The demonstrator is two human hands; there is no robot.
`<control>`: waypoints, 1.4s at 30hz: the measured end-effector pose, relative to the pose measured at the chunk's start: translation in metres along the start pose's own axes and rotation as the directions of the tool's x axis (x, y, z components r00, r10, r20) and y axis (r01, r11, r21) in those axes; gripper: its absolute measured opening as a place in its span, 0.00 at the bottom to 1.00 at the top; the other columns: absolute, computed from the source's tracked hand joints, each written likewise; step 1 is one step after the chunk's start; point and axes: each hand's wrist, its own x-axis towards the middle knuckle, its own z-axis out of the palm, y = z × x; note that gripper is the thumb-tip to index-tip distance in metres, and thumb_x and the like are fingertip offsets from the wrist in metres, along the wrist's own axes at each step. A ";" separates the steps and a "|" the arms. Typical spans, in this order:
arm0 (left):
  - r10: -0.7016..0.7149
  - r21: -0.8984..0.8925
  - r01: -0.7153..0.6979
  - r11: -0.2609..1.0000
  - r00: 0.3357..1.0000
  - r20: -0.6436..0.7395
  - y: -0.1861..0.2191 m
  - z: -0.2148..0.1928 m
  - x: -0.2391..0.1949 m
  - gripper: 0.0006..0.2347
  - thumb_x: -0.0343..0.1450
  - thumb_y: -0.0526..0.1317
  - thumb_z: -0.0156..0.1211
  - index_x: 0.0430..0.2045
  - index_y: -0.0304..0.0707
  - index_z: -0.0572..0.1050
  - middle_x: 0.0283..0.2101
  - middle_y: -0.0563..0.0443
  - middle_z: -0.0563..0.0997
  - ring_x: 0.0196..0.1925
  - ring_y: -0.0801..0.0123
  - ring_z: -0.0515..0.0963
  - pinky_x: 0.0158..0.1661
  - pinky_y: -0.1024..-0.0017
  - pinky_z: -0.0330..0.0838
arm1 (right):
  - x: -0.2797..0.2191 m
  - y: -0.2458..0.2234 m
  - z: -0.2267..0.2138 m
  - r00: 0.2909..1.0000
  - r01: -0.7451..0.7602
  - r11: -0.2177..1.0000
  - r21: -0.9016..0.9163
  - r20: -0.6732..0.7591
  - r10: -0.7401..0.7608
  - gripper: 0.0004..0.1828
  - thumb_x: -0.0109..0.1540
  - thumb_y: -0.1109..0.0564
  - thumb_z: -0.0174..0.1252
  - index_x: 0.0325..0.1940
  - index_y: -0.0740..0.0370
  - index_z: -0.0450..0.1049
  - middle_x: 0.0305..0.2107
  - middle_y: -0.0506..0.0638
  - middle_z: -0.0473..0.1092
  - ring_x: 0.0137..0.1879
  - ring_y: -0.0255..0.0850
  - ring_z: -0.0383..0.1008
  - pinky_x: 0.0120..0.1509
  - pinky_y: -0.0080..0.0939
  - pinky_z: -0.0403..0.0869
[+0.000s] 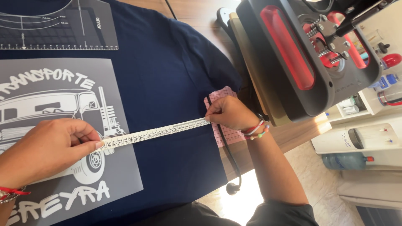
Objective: The person measures a navy blue t-shirt with a truck graphic using a flexible measuring tape and a clear plastic ruler. They then cut strips of white tape and place them along the top and bottom edges of the graphic to mark alignment.
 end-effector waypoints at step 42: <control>0.320 -0.071 -0.327 0.943 0.943 -0.084 -0.031 -0.006 -0.007 0.09 0.64 0.42 0.67 0.36 0.46 0.85 0.33 0.54 0.89 0.37 0.61 0.88 0.41 0.66 0.80 | -0.003 0.023 0.062 0.870 0.060 0.959 -0.278 -0.457 -0.187 0.17 0.55 0.60 0.65 0.45 0.56 0.70 0.25 0.51 0.75 0.38 0.56 0.80 0.45 0.58 0.76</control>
